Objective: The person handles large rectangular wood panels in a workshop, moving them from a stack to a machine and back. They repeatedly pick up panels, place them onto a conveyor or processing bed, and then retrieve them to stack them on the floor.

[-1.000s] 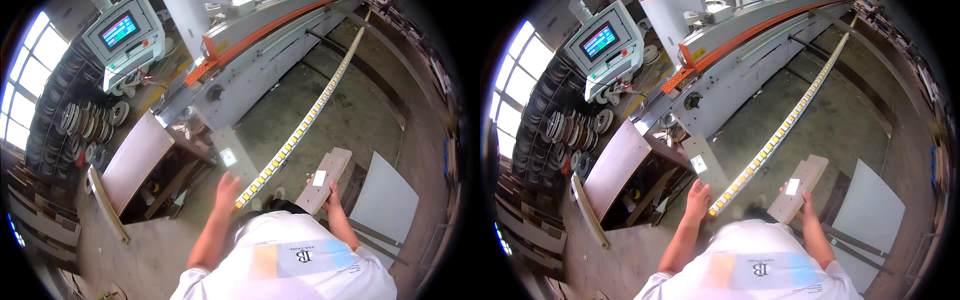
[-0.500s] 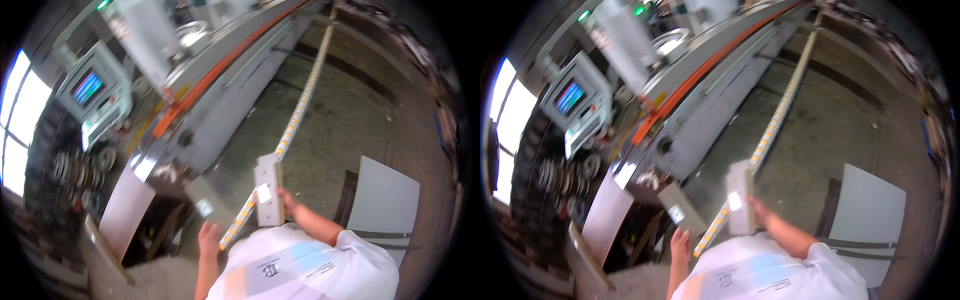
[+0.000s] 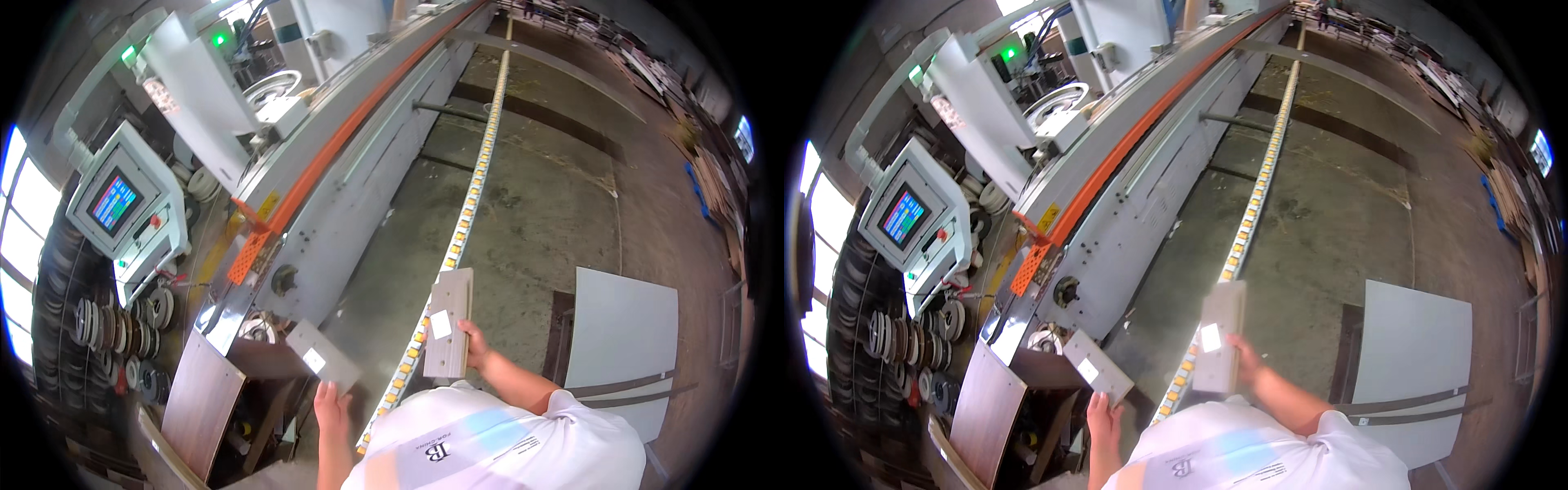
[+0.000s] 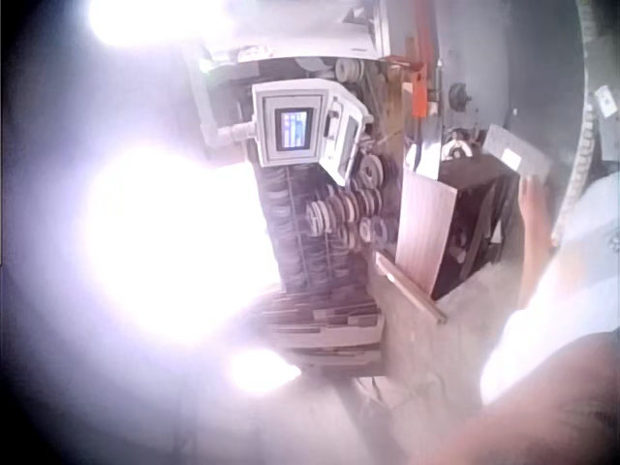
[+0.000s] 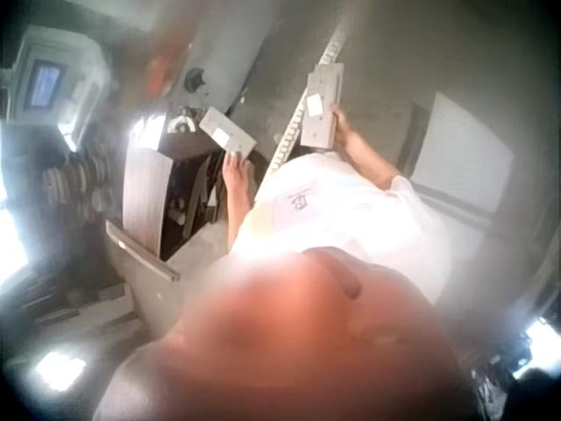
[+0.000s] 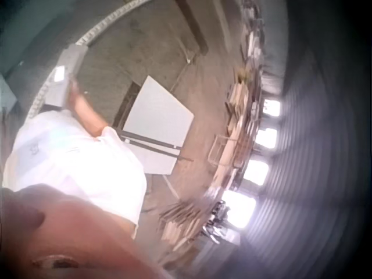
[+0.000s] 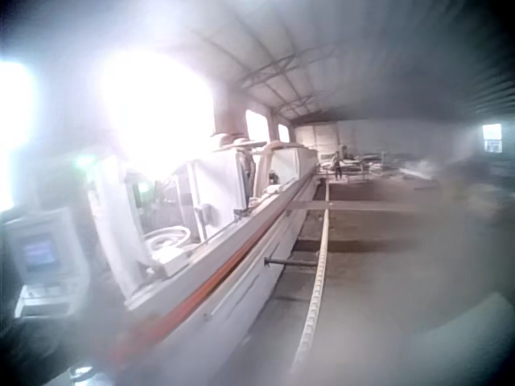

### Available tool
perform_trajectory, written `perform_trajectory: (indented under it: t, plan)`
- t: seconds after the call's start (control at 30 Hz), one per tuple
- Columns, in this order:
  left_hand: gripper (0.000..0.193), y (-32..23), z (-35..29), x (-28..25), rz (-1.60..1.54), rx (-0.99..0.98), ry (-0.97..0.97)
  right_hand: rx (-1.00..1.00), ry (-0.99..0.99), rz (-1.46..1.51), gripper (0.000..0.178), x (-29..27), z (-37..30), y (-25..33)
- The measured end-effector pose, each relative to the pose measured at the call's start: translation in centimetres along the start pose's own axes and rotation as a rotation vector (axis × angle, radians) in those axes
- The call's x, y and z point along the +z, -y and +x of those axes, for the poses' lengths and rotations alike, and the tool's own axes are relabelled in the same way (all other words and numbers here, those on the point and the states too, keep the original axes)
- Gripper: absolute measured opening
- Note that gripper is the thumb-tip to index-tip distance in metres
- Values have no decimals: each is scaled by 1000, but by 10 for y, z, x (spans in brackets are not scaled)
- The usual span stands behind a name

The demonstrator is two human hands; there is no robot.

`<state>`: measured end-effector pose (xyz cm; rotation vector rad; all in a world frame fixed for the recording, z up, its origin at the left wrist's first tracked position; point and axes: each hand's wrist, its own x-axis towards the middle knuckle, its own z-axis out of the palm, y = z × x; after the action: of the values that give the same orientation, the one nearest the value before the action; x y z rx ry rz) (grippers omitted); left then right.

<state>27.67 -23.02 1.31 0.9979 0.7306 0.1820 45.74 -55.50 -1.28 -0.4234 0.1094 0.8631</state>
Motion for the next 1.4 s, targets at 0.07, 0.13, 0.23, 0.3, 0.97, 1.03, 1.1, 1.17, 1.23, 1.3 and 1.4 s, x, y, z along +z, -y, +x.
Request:
perform_trajectory:
  t: [0.07,0.13,0.23,0.3,0.97,1.03,1.1,1.17,1.23,1.3,1.4]
  plan:
    - [30,-9,23,-2,-33,-11,-17,-36,1,-46,79,7,17,3]
    - [34,-12,50,-17,-33,2,-21,-43,-36,-79,79,14,35,3]
    - [39,-23,91,-31,30,-19,-42,-35,10,-162,77,11,60,5]
    - [41,-31,117,-37,44,-21,-68,-25,-10,-245,78,18,75,6]
    - [69,-96,342,-69,-90,252,-316,271,-228,-469,80,71,183,-15]
    - [71,-89,358,-75,16,312,-334,308,-232,-465,80,68,190,-12]
    - [71,-98,363,-67,33,317,-350,353,-235,-473,80,63,196,-4]
    - [72,-112,366,-56,-32,283,-370,383,-229,-453,79,53,201,3]
    - [71,-105,380,-54,57,244,-414,410,-195,-440,79,45,213,15]
    - [71,-106,384,-46,53,227,-427,423,-157,-422,77,39,221,25]
    - [71,-107,392,-29,-38,223,-410,410,-166,-408,77,34,227,42]
